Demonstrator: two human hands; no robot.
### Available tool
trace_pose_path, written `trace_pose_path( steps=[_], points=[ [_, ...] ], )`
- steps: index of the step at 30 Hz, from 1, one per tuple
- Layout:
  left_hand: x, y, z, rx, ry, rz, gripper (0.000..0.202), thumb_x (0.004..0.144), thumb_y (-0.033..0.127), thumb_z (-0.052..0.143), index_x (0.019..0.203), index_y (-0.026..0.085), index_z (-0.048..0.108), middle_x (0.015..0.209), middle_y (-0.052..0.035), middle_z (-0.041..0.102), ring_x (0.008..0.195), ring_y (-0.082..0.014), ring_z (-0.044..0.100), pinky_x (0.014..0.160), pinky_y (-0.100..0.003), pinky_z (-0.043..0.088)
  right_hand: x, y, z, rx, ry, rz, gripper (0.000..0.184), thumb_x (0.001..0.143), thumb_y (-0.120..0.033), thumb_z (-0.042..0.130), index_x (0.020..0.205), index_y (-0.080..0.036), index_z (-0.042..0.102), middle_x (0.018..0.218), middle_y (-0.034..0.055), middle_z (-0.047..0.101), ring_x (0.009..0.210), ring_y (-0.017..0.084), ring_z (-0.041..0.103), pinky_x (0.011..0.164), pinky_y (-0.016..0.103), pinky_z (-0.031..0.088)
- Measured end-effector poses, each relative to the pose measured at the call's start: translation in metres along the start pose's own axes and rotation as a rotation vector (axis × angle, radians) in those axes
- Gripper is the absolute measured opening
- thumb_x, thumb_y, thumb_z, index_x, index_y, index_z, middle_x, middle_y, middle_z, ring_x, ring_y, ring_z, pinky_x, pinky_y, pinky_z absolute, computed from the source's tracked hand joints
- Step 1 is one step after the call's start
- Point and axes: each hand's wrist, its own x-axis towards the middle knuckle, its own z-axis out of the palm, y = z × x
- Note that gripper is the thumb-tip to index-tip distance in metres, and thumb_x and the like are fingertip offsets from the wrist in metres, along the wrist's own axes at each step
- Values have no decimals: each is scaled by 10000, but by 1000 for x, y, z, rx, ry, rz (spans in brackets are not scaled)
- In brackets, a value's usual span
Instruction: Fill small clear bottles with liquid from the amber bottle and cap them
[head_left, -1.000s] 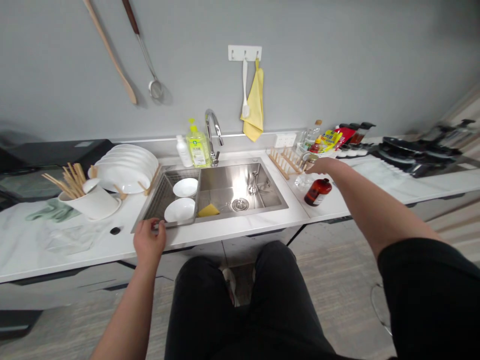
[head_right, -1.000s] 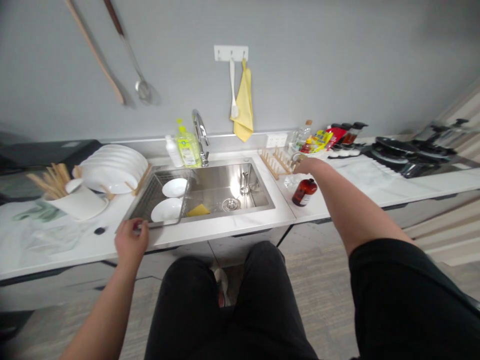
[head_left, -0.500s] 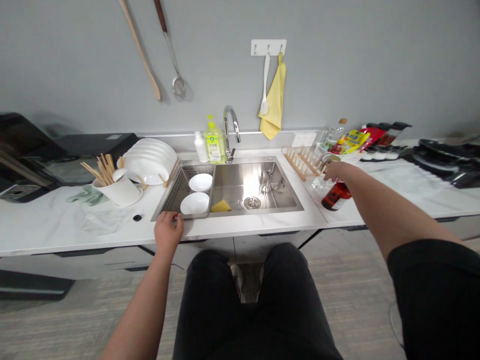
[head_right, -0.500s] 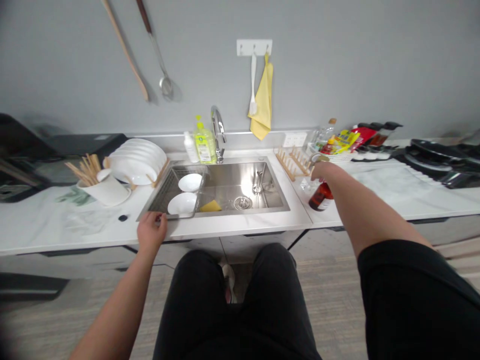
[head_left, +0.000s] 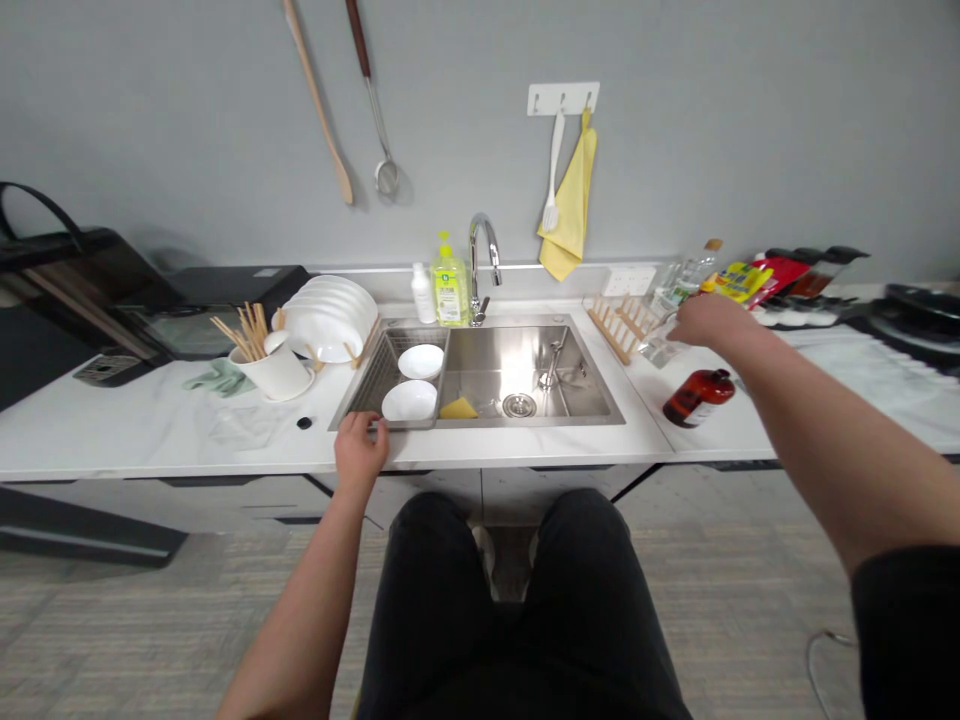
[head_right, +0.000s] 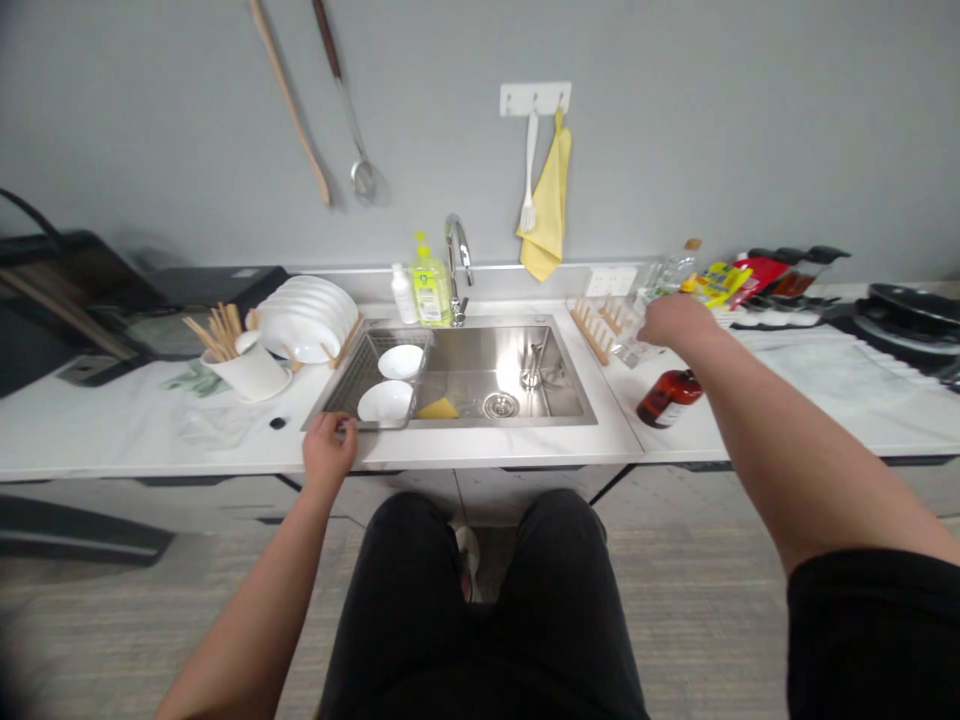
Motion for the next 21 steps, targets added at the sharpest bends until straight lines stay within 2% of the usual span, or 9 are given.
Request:
trace_pose_path(
  steps=[2,4,5,8,10,11,14,18,21],
  points=[
    [-3,21,0,-51,8,16,271,1030,423,635,1161,196,702,1093,-150,728,1092,-336,677,1046,-484,533,-4,-10,-14,-73,-141,-58,380,782,-186,920,533,-53,665,781,281,762,922,265,734,800,449,363],
    [-12,59,1,-220,-14,60,381,1021,454,702,1295,190,687,1219,-173,736,1187,-344,691,1073,-501,556,-19,-29,-29,-137,-280,-179,344,845,-273,922,649,-61,734,845,253,780,953,276,726,839,442,370],
    [-19,84,2,-367,-50,94,435,1016,461,741,1360,203,675,1318,-185,729,1262,-349,690,1082,-505,570,-31,-43,-36,-133,-322,-249,325,866,-312,928,700,-89,760,836,205,781,918,260,713,849,421,382],
    [-44,160,4,-782,-344,183,716,987,457,838,1630,314,556,1711,-185,548,1518,-371,606,1169,-544,577,-81,-93,-53,29,-414,-496,232,885,-310,922,735,-207,780,713,59,723,758,219,647,793,357,410],
    [-58,197,4,-964,-528,159,959,939,480,907,1757,389,416,1837,-163,410,1607,-397,547,1207,-580,571,-118,-128,-59,186,-469,-645,191,873,-290,906,736,-243,781,656,15,684,693,209,616,730,341,392],
    [-64,209,3,-1020,-593,131,1027,915,496,933,1779,405,384,1850,-159,395,1616,-409,541,1214,-593,571,-135,-144,-60,253,-497,-706,182,858,-281,906,731,-249,779,647,4,678,666,201,604,698,337,376],
    [-72,220,2,-1100,-618,9,1029,842,543,987,1720,348,487,1717,-183,570,1512,-423,642,1185,-606,595,-178,-181,-61,425,-504,-806,185,832,-225,889,698,-247,763,641,-3,676,608,176,560,636,342,321],
    [-79,209,1,-1119,-529,-88,906,736,540,1052,1497,264,647,1391,-163,764,1226,-369,780,1058,-538,652,-210,-205,-52,503,-446,-859,130,875,-160,825,787,-243,777,757,11,744,700,193,620,666,334,341],
    [-87,202,-2,-1039,-424,-120,809,752,506,1044,1414,258,652,1250,-136,783,1099,-327,795,971,-494,664,-227,-213,-33,614,-378,-766,115,865,-199,886,864,-231,776,806,4,742,746,196,642,694,316,385]
  ],
)
